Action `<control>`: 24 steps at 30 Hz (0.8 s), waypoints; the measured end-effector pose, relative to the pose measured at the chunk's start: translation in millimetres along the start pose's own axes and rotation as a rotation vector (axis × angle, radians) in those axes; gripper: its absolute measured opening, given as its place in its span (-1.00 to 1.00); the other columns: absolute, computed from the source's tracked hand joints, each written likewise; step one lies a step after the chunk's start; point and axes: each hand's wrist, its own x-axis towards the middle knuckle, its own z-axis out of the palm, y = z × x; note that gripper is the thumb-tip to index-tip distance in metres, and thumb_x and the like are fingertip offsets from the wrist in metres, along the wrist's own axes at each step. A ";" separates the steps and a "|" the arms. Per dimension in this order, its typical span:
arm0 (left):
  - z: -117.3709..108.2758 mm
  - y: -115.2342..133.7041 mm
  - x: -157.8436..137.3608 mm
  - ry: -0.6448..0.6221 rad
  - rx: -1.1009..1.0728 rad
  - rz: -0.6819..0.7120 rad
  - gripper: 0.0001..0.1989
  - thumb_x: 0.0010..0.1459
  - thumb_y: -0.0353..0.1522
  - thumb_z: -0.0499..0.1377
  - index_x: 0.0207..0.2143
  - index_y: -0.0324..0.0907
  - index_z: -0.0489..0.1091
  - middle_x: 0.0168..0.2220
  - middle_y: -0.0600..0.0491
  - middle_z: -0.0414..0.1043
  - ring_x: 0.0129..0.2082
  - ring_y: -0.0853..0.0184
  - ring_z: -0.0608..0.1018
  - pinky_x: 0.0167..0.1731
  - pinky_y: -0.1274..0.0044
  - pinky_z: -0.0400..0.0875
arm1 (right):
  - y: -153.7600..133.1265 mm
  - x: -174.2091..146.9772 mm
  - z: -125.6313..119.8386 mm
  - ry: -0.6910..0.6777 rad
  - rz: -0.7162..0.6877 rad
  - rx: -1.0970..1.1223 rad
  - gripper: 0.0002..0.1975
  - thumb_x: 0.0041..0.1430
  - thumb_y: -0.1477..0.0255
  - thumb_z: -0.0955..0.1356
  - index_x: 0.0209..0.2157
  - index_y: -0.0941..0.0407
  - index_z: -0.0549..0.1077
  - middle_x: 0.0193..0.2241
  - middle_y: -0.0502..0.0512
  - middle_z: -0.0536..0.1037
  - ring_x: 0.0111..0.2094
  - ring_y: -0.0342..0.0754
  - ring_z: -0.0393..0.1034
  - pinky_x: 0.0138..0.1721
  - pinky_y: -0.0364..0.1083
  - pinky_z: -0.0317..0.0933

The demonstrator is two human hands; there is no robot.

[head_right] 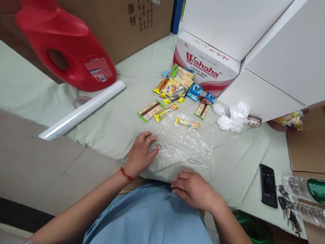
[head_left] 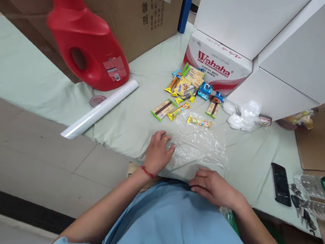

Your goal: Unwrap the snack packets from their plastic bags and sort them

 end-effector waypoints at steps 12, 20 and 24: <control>-0.7 23.3 2.9 -0.002 -0.349 -0.126 -0.73 0.18 -0.32 0.20 -0.06 -0.13 0.31 0.06 -0.07 0.32 -0.28 0.33 0.58 -0.24 0.38 0.56 | 46.7 16.6 -6.0 0.255 0.235 -0.299 -0.53 0.28 0.43 0.41 0.22 0.05 0.41 -0.15 0.20 0.56 -0.10 0.17 0.30 -0.06 0.16 0.31; 2.3 23.8 11.3 -0.073 -0.581 -0.262 -0.40 0.05 -0.37 0.26 0.14 -0.10 0.17 0.17 -0.12 0.31 -0.40 0.44 0.58 -0.32 0.45 0.56 | 34.4 14.1 23.6 0.480 0.192 -0.327 -0.77 0.41 0.46 0.26 -0.17 0.10 0.56 -0.39 0.15 0.45 -0.30 0.07 0.22 -0.26 0.03 0.23; 0.7 21.6 22.5 -0.117 -0.622 -0.310 -0.47 0.00 -0.43 0.24 0.06 -0.13 0.23 0.07 -0.07 0.38 -0.45 0.45 0.58 -0.31 0.44 0.53 | 21.4 8.6 36.7 0.503 0.171 -0.374 -0.73 0.42 0.45 0.24 -0.05 0.10 0.56 -0.42 0.15 0.43 -0.33 0.07 0.24 -0.30 0.03 0.25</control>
